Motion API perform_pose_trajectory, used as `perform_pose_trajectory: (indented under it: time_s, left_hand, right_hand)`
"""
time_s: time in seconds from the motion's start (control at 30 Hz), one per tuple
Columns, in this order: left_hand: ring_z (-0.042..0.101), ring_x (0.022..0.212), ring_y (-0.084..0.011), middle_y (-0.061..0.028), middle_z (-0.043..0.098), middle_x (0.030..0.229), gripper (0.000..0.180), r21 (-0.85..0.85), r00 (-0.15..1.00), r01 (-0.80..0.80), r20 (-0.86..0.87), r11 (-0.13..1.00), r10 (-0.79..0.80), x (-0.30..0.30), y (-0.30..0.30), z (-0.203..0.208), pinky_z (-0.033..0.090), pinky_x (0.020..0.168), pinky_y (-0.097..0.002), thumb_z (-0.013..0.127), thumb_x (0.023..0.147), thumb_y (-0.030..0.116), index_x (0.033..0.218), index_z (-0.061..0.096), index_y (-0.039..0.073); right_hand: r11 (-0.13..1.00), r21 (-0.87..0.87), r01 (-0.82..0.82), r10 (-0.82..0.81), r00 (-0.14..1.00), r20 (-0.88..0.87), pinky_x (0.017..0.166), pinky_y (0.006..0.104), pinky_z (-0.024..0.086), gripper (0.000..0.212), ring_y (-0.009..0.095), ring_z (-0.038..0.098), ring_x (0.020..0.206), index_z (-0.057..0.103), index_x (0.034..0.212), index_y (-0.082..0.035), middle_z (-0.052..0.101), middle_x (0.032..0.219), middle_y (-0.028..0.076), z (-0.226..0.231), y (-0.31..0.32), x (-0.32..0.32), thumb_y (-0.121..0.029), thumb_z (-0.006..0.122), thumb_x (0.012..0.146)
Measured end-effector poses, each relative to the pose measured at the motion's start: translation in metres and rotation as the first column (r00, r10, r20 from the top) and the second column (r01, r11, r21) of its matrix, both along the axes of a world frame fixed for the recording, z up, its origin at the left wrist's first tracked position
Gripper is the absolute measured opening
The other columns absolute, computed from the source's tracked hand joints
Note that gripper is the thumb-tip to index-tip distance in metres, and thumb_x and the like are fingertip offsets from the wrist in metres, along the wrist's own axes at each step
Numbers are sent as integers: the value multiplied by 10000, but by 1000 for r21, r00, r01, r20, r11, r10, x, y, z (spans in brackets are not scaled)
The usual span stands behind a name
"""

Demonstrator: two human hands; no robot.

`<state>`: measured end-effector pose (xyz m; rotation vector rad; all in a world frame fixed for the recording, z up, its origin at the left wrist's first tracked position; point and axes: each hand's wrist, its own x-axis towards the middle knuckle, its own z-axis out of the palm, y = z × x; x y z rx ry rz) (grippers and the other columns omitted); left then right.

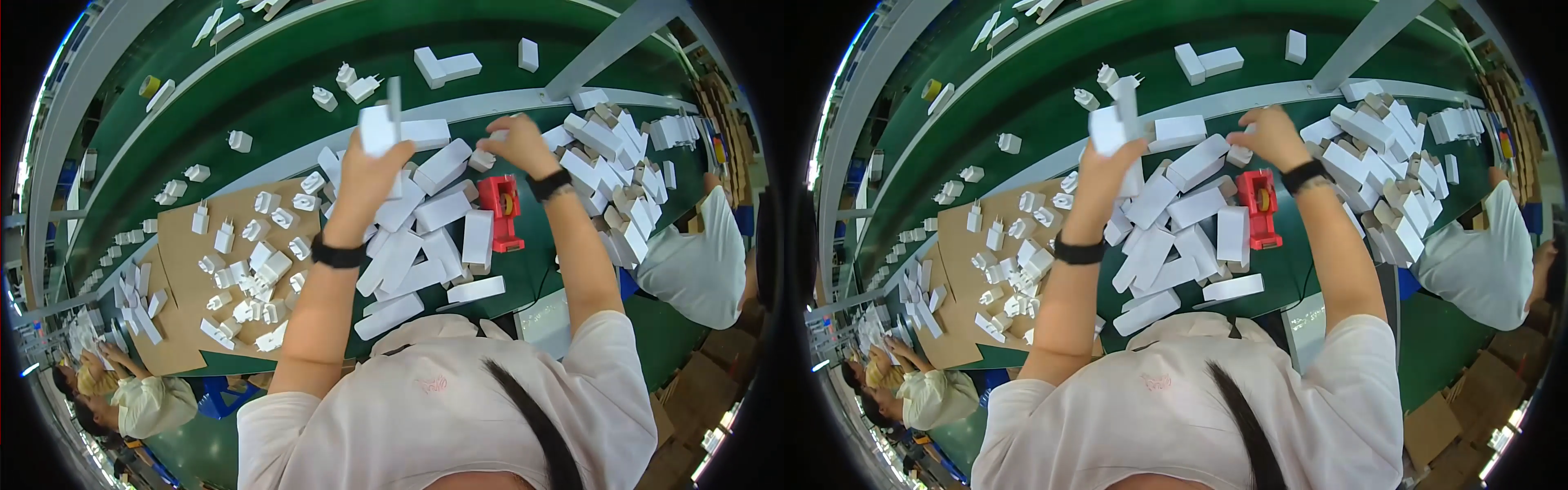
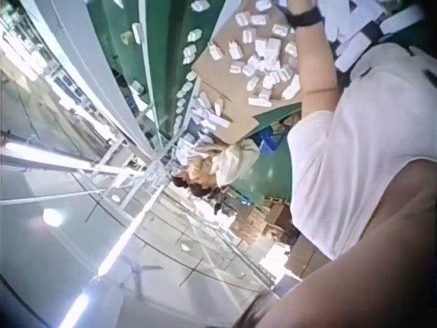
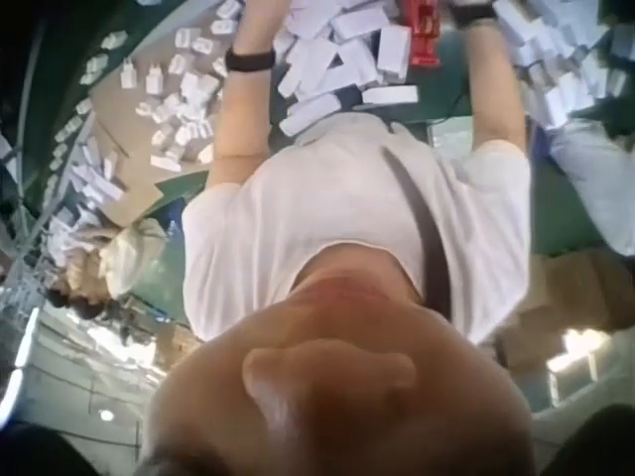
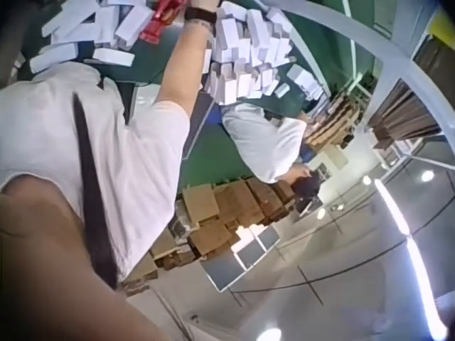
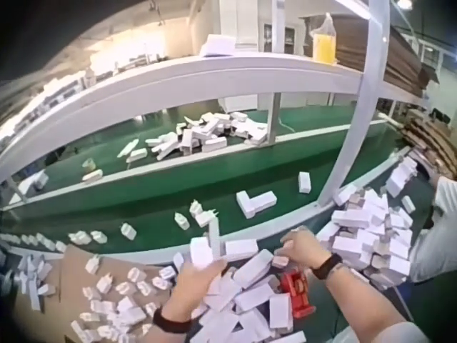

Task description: The person packs power adapters into small boxes, folds the flaps closed, and places them on a conveyor belt. After clearing the workspace, the person retrieves more boxes from a large container and resumes packing the adapters.

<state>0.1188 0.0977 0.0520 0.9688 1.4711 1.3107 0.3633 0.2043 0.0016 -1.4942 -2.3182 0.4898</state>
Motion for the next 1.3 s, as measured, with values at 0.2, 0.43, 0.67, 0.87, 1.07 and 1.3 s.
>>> perform_pose_trajectory:
  time_s: [0.2, 0.43, 0.67, 0.87, 1.07, 1.3]
  left_hand:
    - [591, 850, -232, -104, 517, 1069, 527, -51, 709, 91, 705, 995, -28, -19, -57, -3, 493, 748, -380, 596, 822, 111, 1263, 313, 52]
    - [453, 1104, -275, -150, 440, 1205, 863, 2, 812, 92, 578, 996, -76, -20, -85, -4, 366, 936, -352, 660, 692, 25, 1385, 147, 72]
    - [565, 919, -286, -171, 552, 1061, 694, 14, 820, -1, -572, 1000, 9, -38, -109, 12, 459, 789, -339, 773, 636, 174, 1223, 433, 28]
    - [529, 1047, -341, -212, 498, 1197, 614, 46, 958, 112, -271, 993, -96, -41, -120, -2, 439, 845, -364, 661, 788, 193, 1299, 361, 32]
    - [488, 1054, -386, -224, 488, 1188, 584, 211, 865, 209, -495, 955, -80, -46, -125, -5, 406, 876, -385, 605, 831, 184, 1311, 306, 38]
    - [482, 1012, -382, -204, 516, 1088, 551, 220, 843, 208, -534, 953, -61, -38, -128, 2, 405, 849, -393, 609, 823, 172, 1279, 329, 39]
  right_hand:
    - [864, -398, -308, -123, 638, -760, 641, 222, 483, 165, 115, 588, 783, 618, 980, -19, 595, 990, 56, 95, -62, -39, -38, 586, 819]
    - [678, -528, -511, -526, 163, -834, 652, 391, 570, 366, 257, 617, 900, 429, 1218, -89, 550, 1075, 135, 79, -123, -93, -38, 479, 859]
    - [696, -547, -465, -321, 480, -817, 709, 408, 552, 924, 291, 610, 941, -90, 1394, -244, 543, 1093, 194, 96, -120, -86, 46, 507, 751]
    - [825, -256, -504, 172, 655, -736, 784, 311, 484, 877, 211, 561, 992, 52, 1345, -171, 550, 1144, 202, 123, -123, -102, 81, 570, 684]
    - [833, -59, -551, 465, 753, -466, 799, 274, 458, 517, 170, 531, 913, 523, 1092, -76, 550, 1159, 116, 128, -114, -105, -43, 764, 635]
    - [891, -157, -425, 383, 892, -240, 634, 244, 467, 524, 154, 550, 741, 573, 1084, -63, 581, 908, 60, 146, -124, -103, -53, 781, 603]
